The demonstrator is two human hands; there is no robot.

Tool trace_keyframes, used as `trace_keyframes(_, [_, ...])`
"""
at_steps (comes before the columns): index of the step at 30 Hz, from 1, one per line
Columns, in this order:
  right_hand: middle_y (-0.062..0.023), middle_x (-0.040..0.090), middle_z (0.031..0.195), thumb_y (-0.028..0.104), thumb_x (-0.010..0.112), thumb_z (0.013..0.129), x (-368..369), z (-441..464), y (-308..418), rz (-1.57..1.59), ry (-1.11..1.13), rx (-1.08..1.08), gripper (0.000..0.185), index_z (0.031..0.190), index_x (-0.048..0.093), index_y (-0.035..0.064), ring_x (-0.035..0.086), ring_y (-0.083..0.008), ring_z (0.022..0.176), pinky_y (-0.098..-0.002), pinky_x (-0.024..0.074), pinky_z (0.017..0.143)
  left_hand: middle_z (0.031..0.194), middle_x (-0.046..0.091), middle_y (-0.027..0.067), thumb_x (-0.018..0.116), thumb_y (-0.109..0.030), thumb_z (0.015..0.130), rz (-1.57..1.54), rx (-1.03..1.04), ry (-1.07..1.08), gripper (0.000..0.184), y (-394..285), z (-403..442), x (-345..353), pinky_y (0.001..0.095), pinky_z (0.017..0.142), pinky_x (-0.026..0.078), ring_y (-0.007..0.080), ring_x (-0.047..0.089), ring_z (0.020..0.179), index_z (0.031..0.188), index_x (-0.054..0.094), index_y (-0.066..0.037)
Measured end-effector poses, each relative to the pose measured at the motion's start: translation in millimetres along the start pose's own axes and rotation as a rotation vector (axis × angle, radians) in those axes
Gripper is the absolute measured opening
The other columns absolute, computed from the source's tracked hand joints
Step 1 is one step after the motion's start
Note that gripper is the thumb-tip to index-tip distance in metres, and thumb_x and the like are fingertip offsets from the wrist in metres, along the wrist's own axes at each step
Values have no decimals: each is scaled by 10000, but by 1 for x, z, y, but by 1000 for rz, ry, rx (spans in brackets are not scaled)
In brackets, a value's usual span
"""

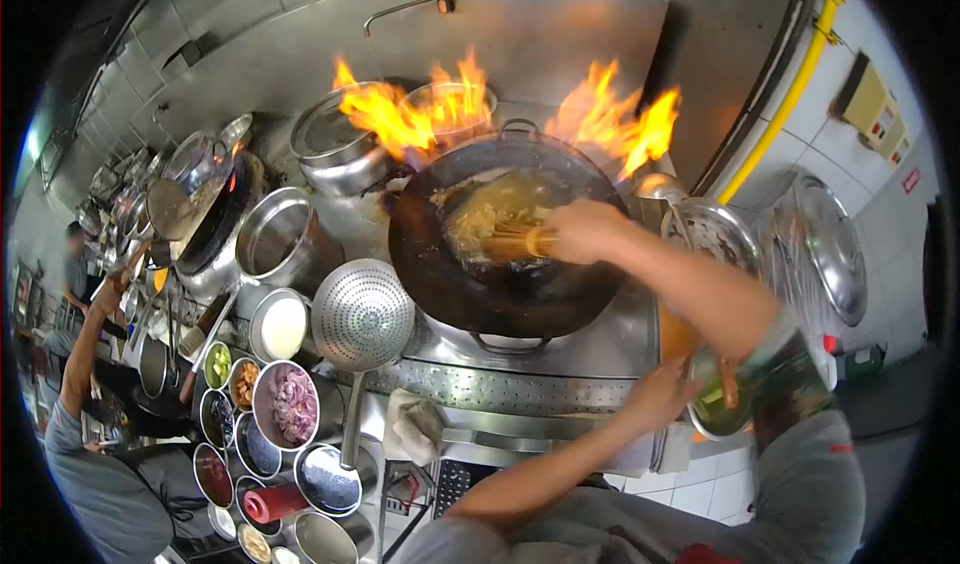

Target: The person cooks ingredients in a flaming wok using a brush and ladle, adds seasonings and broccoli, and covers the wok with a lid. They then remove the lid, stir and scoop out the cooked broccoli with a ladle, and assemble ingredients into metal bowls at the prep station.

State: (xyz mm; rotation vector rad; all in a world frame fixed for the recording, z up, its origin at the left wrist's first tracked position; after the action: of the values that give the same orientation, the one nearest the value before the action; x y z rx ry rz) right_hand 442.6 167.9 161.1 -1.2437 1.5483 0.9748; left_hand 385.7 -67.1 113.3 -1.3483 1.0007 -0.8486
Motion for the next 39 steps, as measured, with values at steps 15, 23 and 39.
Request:
trace_keyframes(15, [-130,711,968,306,629,793,-19,30,-8,-8,-133,-72,400,1179,668,213,679,-306,923,-431,539,816,1161,616,259,802,-260,765,776,-376,-1103,601,77,-284,-264,422,925,480,404,599,1060,1207,575,79])
trace_keyframes(23, [-102,713,952,329,646,784,-18,34,1,40,-99,-134,358,1118,704,213,676,-301,934,-431,532,813,1035,680,162,781,-221,803,-41,-526,-966,480,146,-299,-264,332,833,489,211,625,931,1136,608,78])
trace_keyframes(39, [-160,703,909,209,629,782,-34,-74,-48,-57,-2,204,269,1034,703,150,686,-348,872,-463,543,764,1147,620,142,606,-458,910,-1237,-208,-812,550,145,-208,-219,468,875,528,349,622,1027,1282,495,-68])
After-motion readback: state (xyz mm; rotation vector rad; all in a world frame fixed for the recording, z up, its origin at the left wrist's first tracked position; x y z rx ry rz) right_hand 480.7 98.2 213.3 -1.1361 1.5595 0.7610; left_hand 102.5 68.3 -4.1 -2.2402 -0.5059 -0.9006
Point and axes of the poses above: each hand's wrist, its own z-axis towards the middle knuckle, its own x-axis out of the palm, y = z × x, the point moved 8 cm from there along z, towards the middle knuckle
